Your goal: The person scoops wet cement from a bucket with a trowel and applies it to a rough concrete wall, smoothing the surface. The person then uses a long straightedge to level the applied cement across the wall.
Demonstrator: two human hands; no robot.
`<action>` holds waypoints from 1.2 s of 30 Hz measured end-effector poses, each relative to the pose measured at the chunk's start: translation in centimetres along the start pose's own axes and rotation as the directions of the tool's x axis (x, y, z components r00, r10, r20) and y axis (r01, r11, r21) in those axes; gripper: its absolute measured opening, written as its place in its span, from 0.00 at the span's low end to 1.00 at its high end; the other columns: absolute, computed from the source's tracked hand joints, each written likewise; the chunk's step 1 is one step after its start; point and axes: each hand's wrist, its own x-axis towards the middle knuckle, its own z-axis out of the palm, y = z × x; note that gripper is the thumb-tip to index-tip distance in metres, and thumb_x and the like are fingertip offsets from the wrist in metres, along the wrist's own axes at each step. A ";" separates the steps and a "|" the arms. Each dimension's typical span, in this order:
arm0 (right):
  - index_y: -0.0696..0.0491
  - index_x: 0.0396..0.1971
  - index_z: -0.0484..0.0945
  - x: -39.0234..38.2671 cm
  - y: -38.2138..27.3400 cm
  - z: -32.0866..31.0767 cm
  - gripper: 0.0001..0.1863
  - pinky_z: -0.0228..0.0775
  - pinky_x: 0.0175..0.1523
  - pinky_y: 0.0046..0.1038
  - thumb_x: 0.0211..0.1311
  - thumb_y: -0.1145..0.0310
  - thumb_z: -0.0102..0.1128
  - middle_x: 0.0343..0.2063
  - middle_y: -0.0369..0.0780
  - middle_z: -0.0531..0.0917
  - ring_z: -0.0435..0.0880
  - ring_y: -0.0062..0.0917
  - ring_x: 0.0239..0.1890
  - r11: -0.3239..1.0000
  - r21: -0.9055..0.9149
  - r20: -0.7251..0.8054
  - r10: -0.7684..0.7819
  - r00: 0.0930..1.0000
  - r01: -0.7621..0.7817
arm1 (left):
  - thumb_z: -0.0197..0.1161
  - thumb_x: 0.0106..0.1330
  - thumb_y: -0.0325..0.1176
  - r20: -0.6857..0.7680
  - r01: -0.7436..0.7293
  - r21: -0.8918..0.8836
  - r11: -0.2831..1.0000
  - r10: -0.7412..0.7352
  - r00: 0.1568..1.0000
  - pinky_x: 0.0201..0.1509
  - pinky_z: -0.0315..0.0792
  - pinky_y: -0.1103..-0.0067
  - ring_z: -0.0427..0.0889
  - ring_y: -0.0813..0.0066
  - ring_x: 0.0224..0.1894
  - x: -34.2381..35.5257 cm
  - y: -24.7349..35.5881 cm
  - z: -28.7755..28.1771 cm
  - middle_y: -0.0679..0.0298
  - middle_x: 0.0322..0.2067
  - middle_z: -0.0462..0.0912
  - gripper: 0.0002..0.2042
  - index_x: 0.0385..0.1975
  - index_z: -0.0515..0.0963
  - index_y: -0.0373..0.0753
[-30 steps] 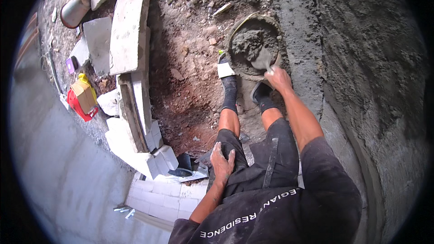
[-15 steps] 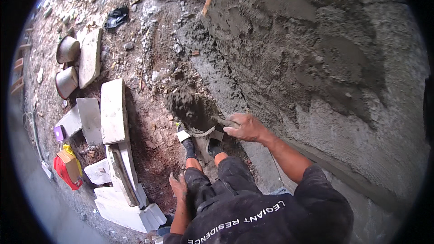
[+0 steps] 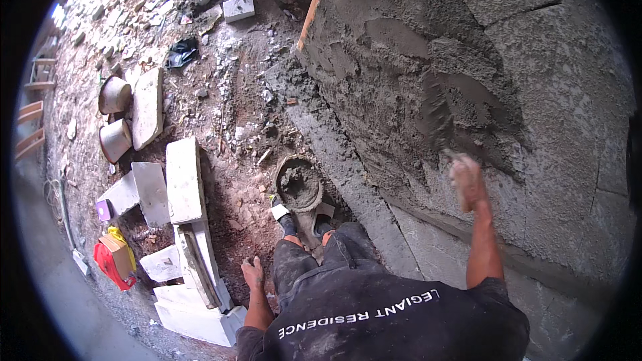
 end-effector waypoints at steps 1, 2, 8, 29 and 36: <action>0.57 0.34 0.73 0.2 1.6 1.1 0.18 0.68 0.30 0.30 0.55 0.56 0.50 0.24 0.42 0.75 0.76 0.30 0.26 0.989 -0.151 -0.064 -0.016 0.998 0.006 | 0.54 0.58 0.42 0.028 -0.017 0.015 1.000 0.017 0.999 0.53 0.62 0.69 0.69 0.50 0.48 0.5 0.2 -0.2 0.43 0.43 0.71 0.22 0.44 0.69 0.27; 0.58 0.35 0.72 1.0 3.1 2.8 0.19 0.68 0.32 0.33 0.56 0.56 0.50 0.25 0.45 0.76 0.77 0.35 0.28 0.953 -0.303 -0.124 -0.042 0.991 0.002 | 0.54 0.58 0.41 0.062 -0.032 -0.085 0.996 0.037 0.997 0.51 0.64 0.69 0.71 0.50 0.46 1.0 0.9 -0.3 0.44 0.40 0.72 0.21 0.41 0.71 0.27; 0.57 0.37 0.69 11.0 3.6 15.1 0.22 0.67 0.40 0.40 0.48 0.56 0.55 0.33 0.51 0.77 0.77 0.46 0.37 0.982 -0.181 -0.139 -0.079 0.987 0.053 | 0.55 0.59 0.39 -0.111 -0.181 -0.120 0.976 0.168 0.979 0.45 0.67 0.72 0.76 0.58 0.38 -0.4 6.2 -3.2 0.48 0.34 0.76 0.17 0.36 0.74 0.27; 0.57 0.26 0.70 2.0 3.2 -0.4 0.13 0.64 0.24 0.23 0.49 0.62 0.58 0.17 0.34 0.72 0.71 0.18 0.17 0.934 0.270 -0.240 -0.170 0.956 0.234 | 0.54 0.58 0.45 0.073 -0.415 0.106 0.903 0.409 0.909 0.42 0.70 0.69 0.77 0.51 0.39 3.2 11.6 -8.4 0.44 0.32 0.78 0.20 0.34 0.76 0.31; 0.56 0.27 0.70 -10.8 7.4 -0.3 0.11 0.62 0.26 0.26 0.51 0.64 0.56 0.16 0.34 0.72 0.69 0.19 0.19 0.985 0.108 -0.254 -0.101 0.962 0.132 | 0.54 0.61 0.45 0.101 -0.370 -0.703 0.607 0.601 0.793 0.29 0.71 0.77 0.72 0.74 0.25 0.0 26.0 -14.1 0.66 0.26 0.70 0.19 0.43 0.70 0.36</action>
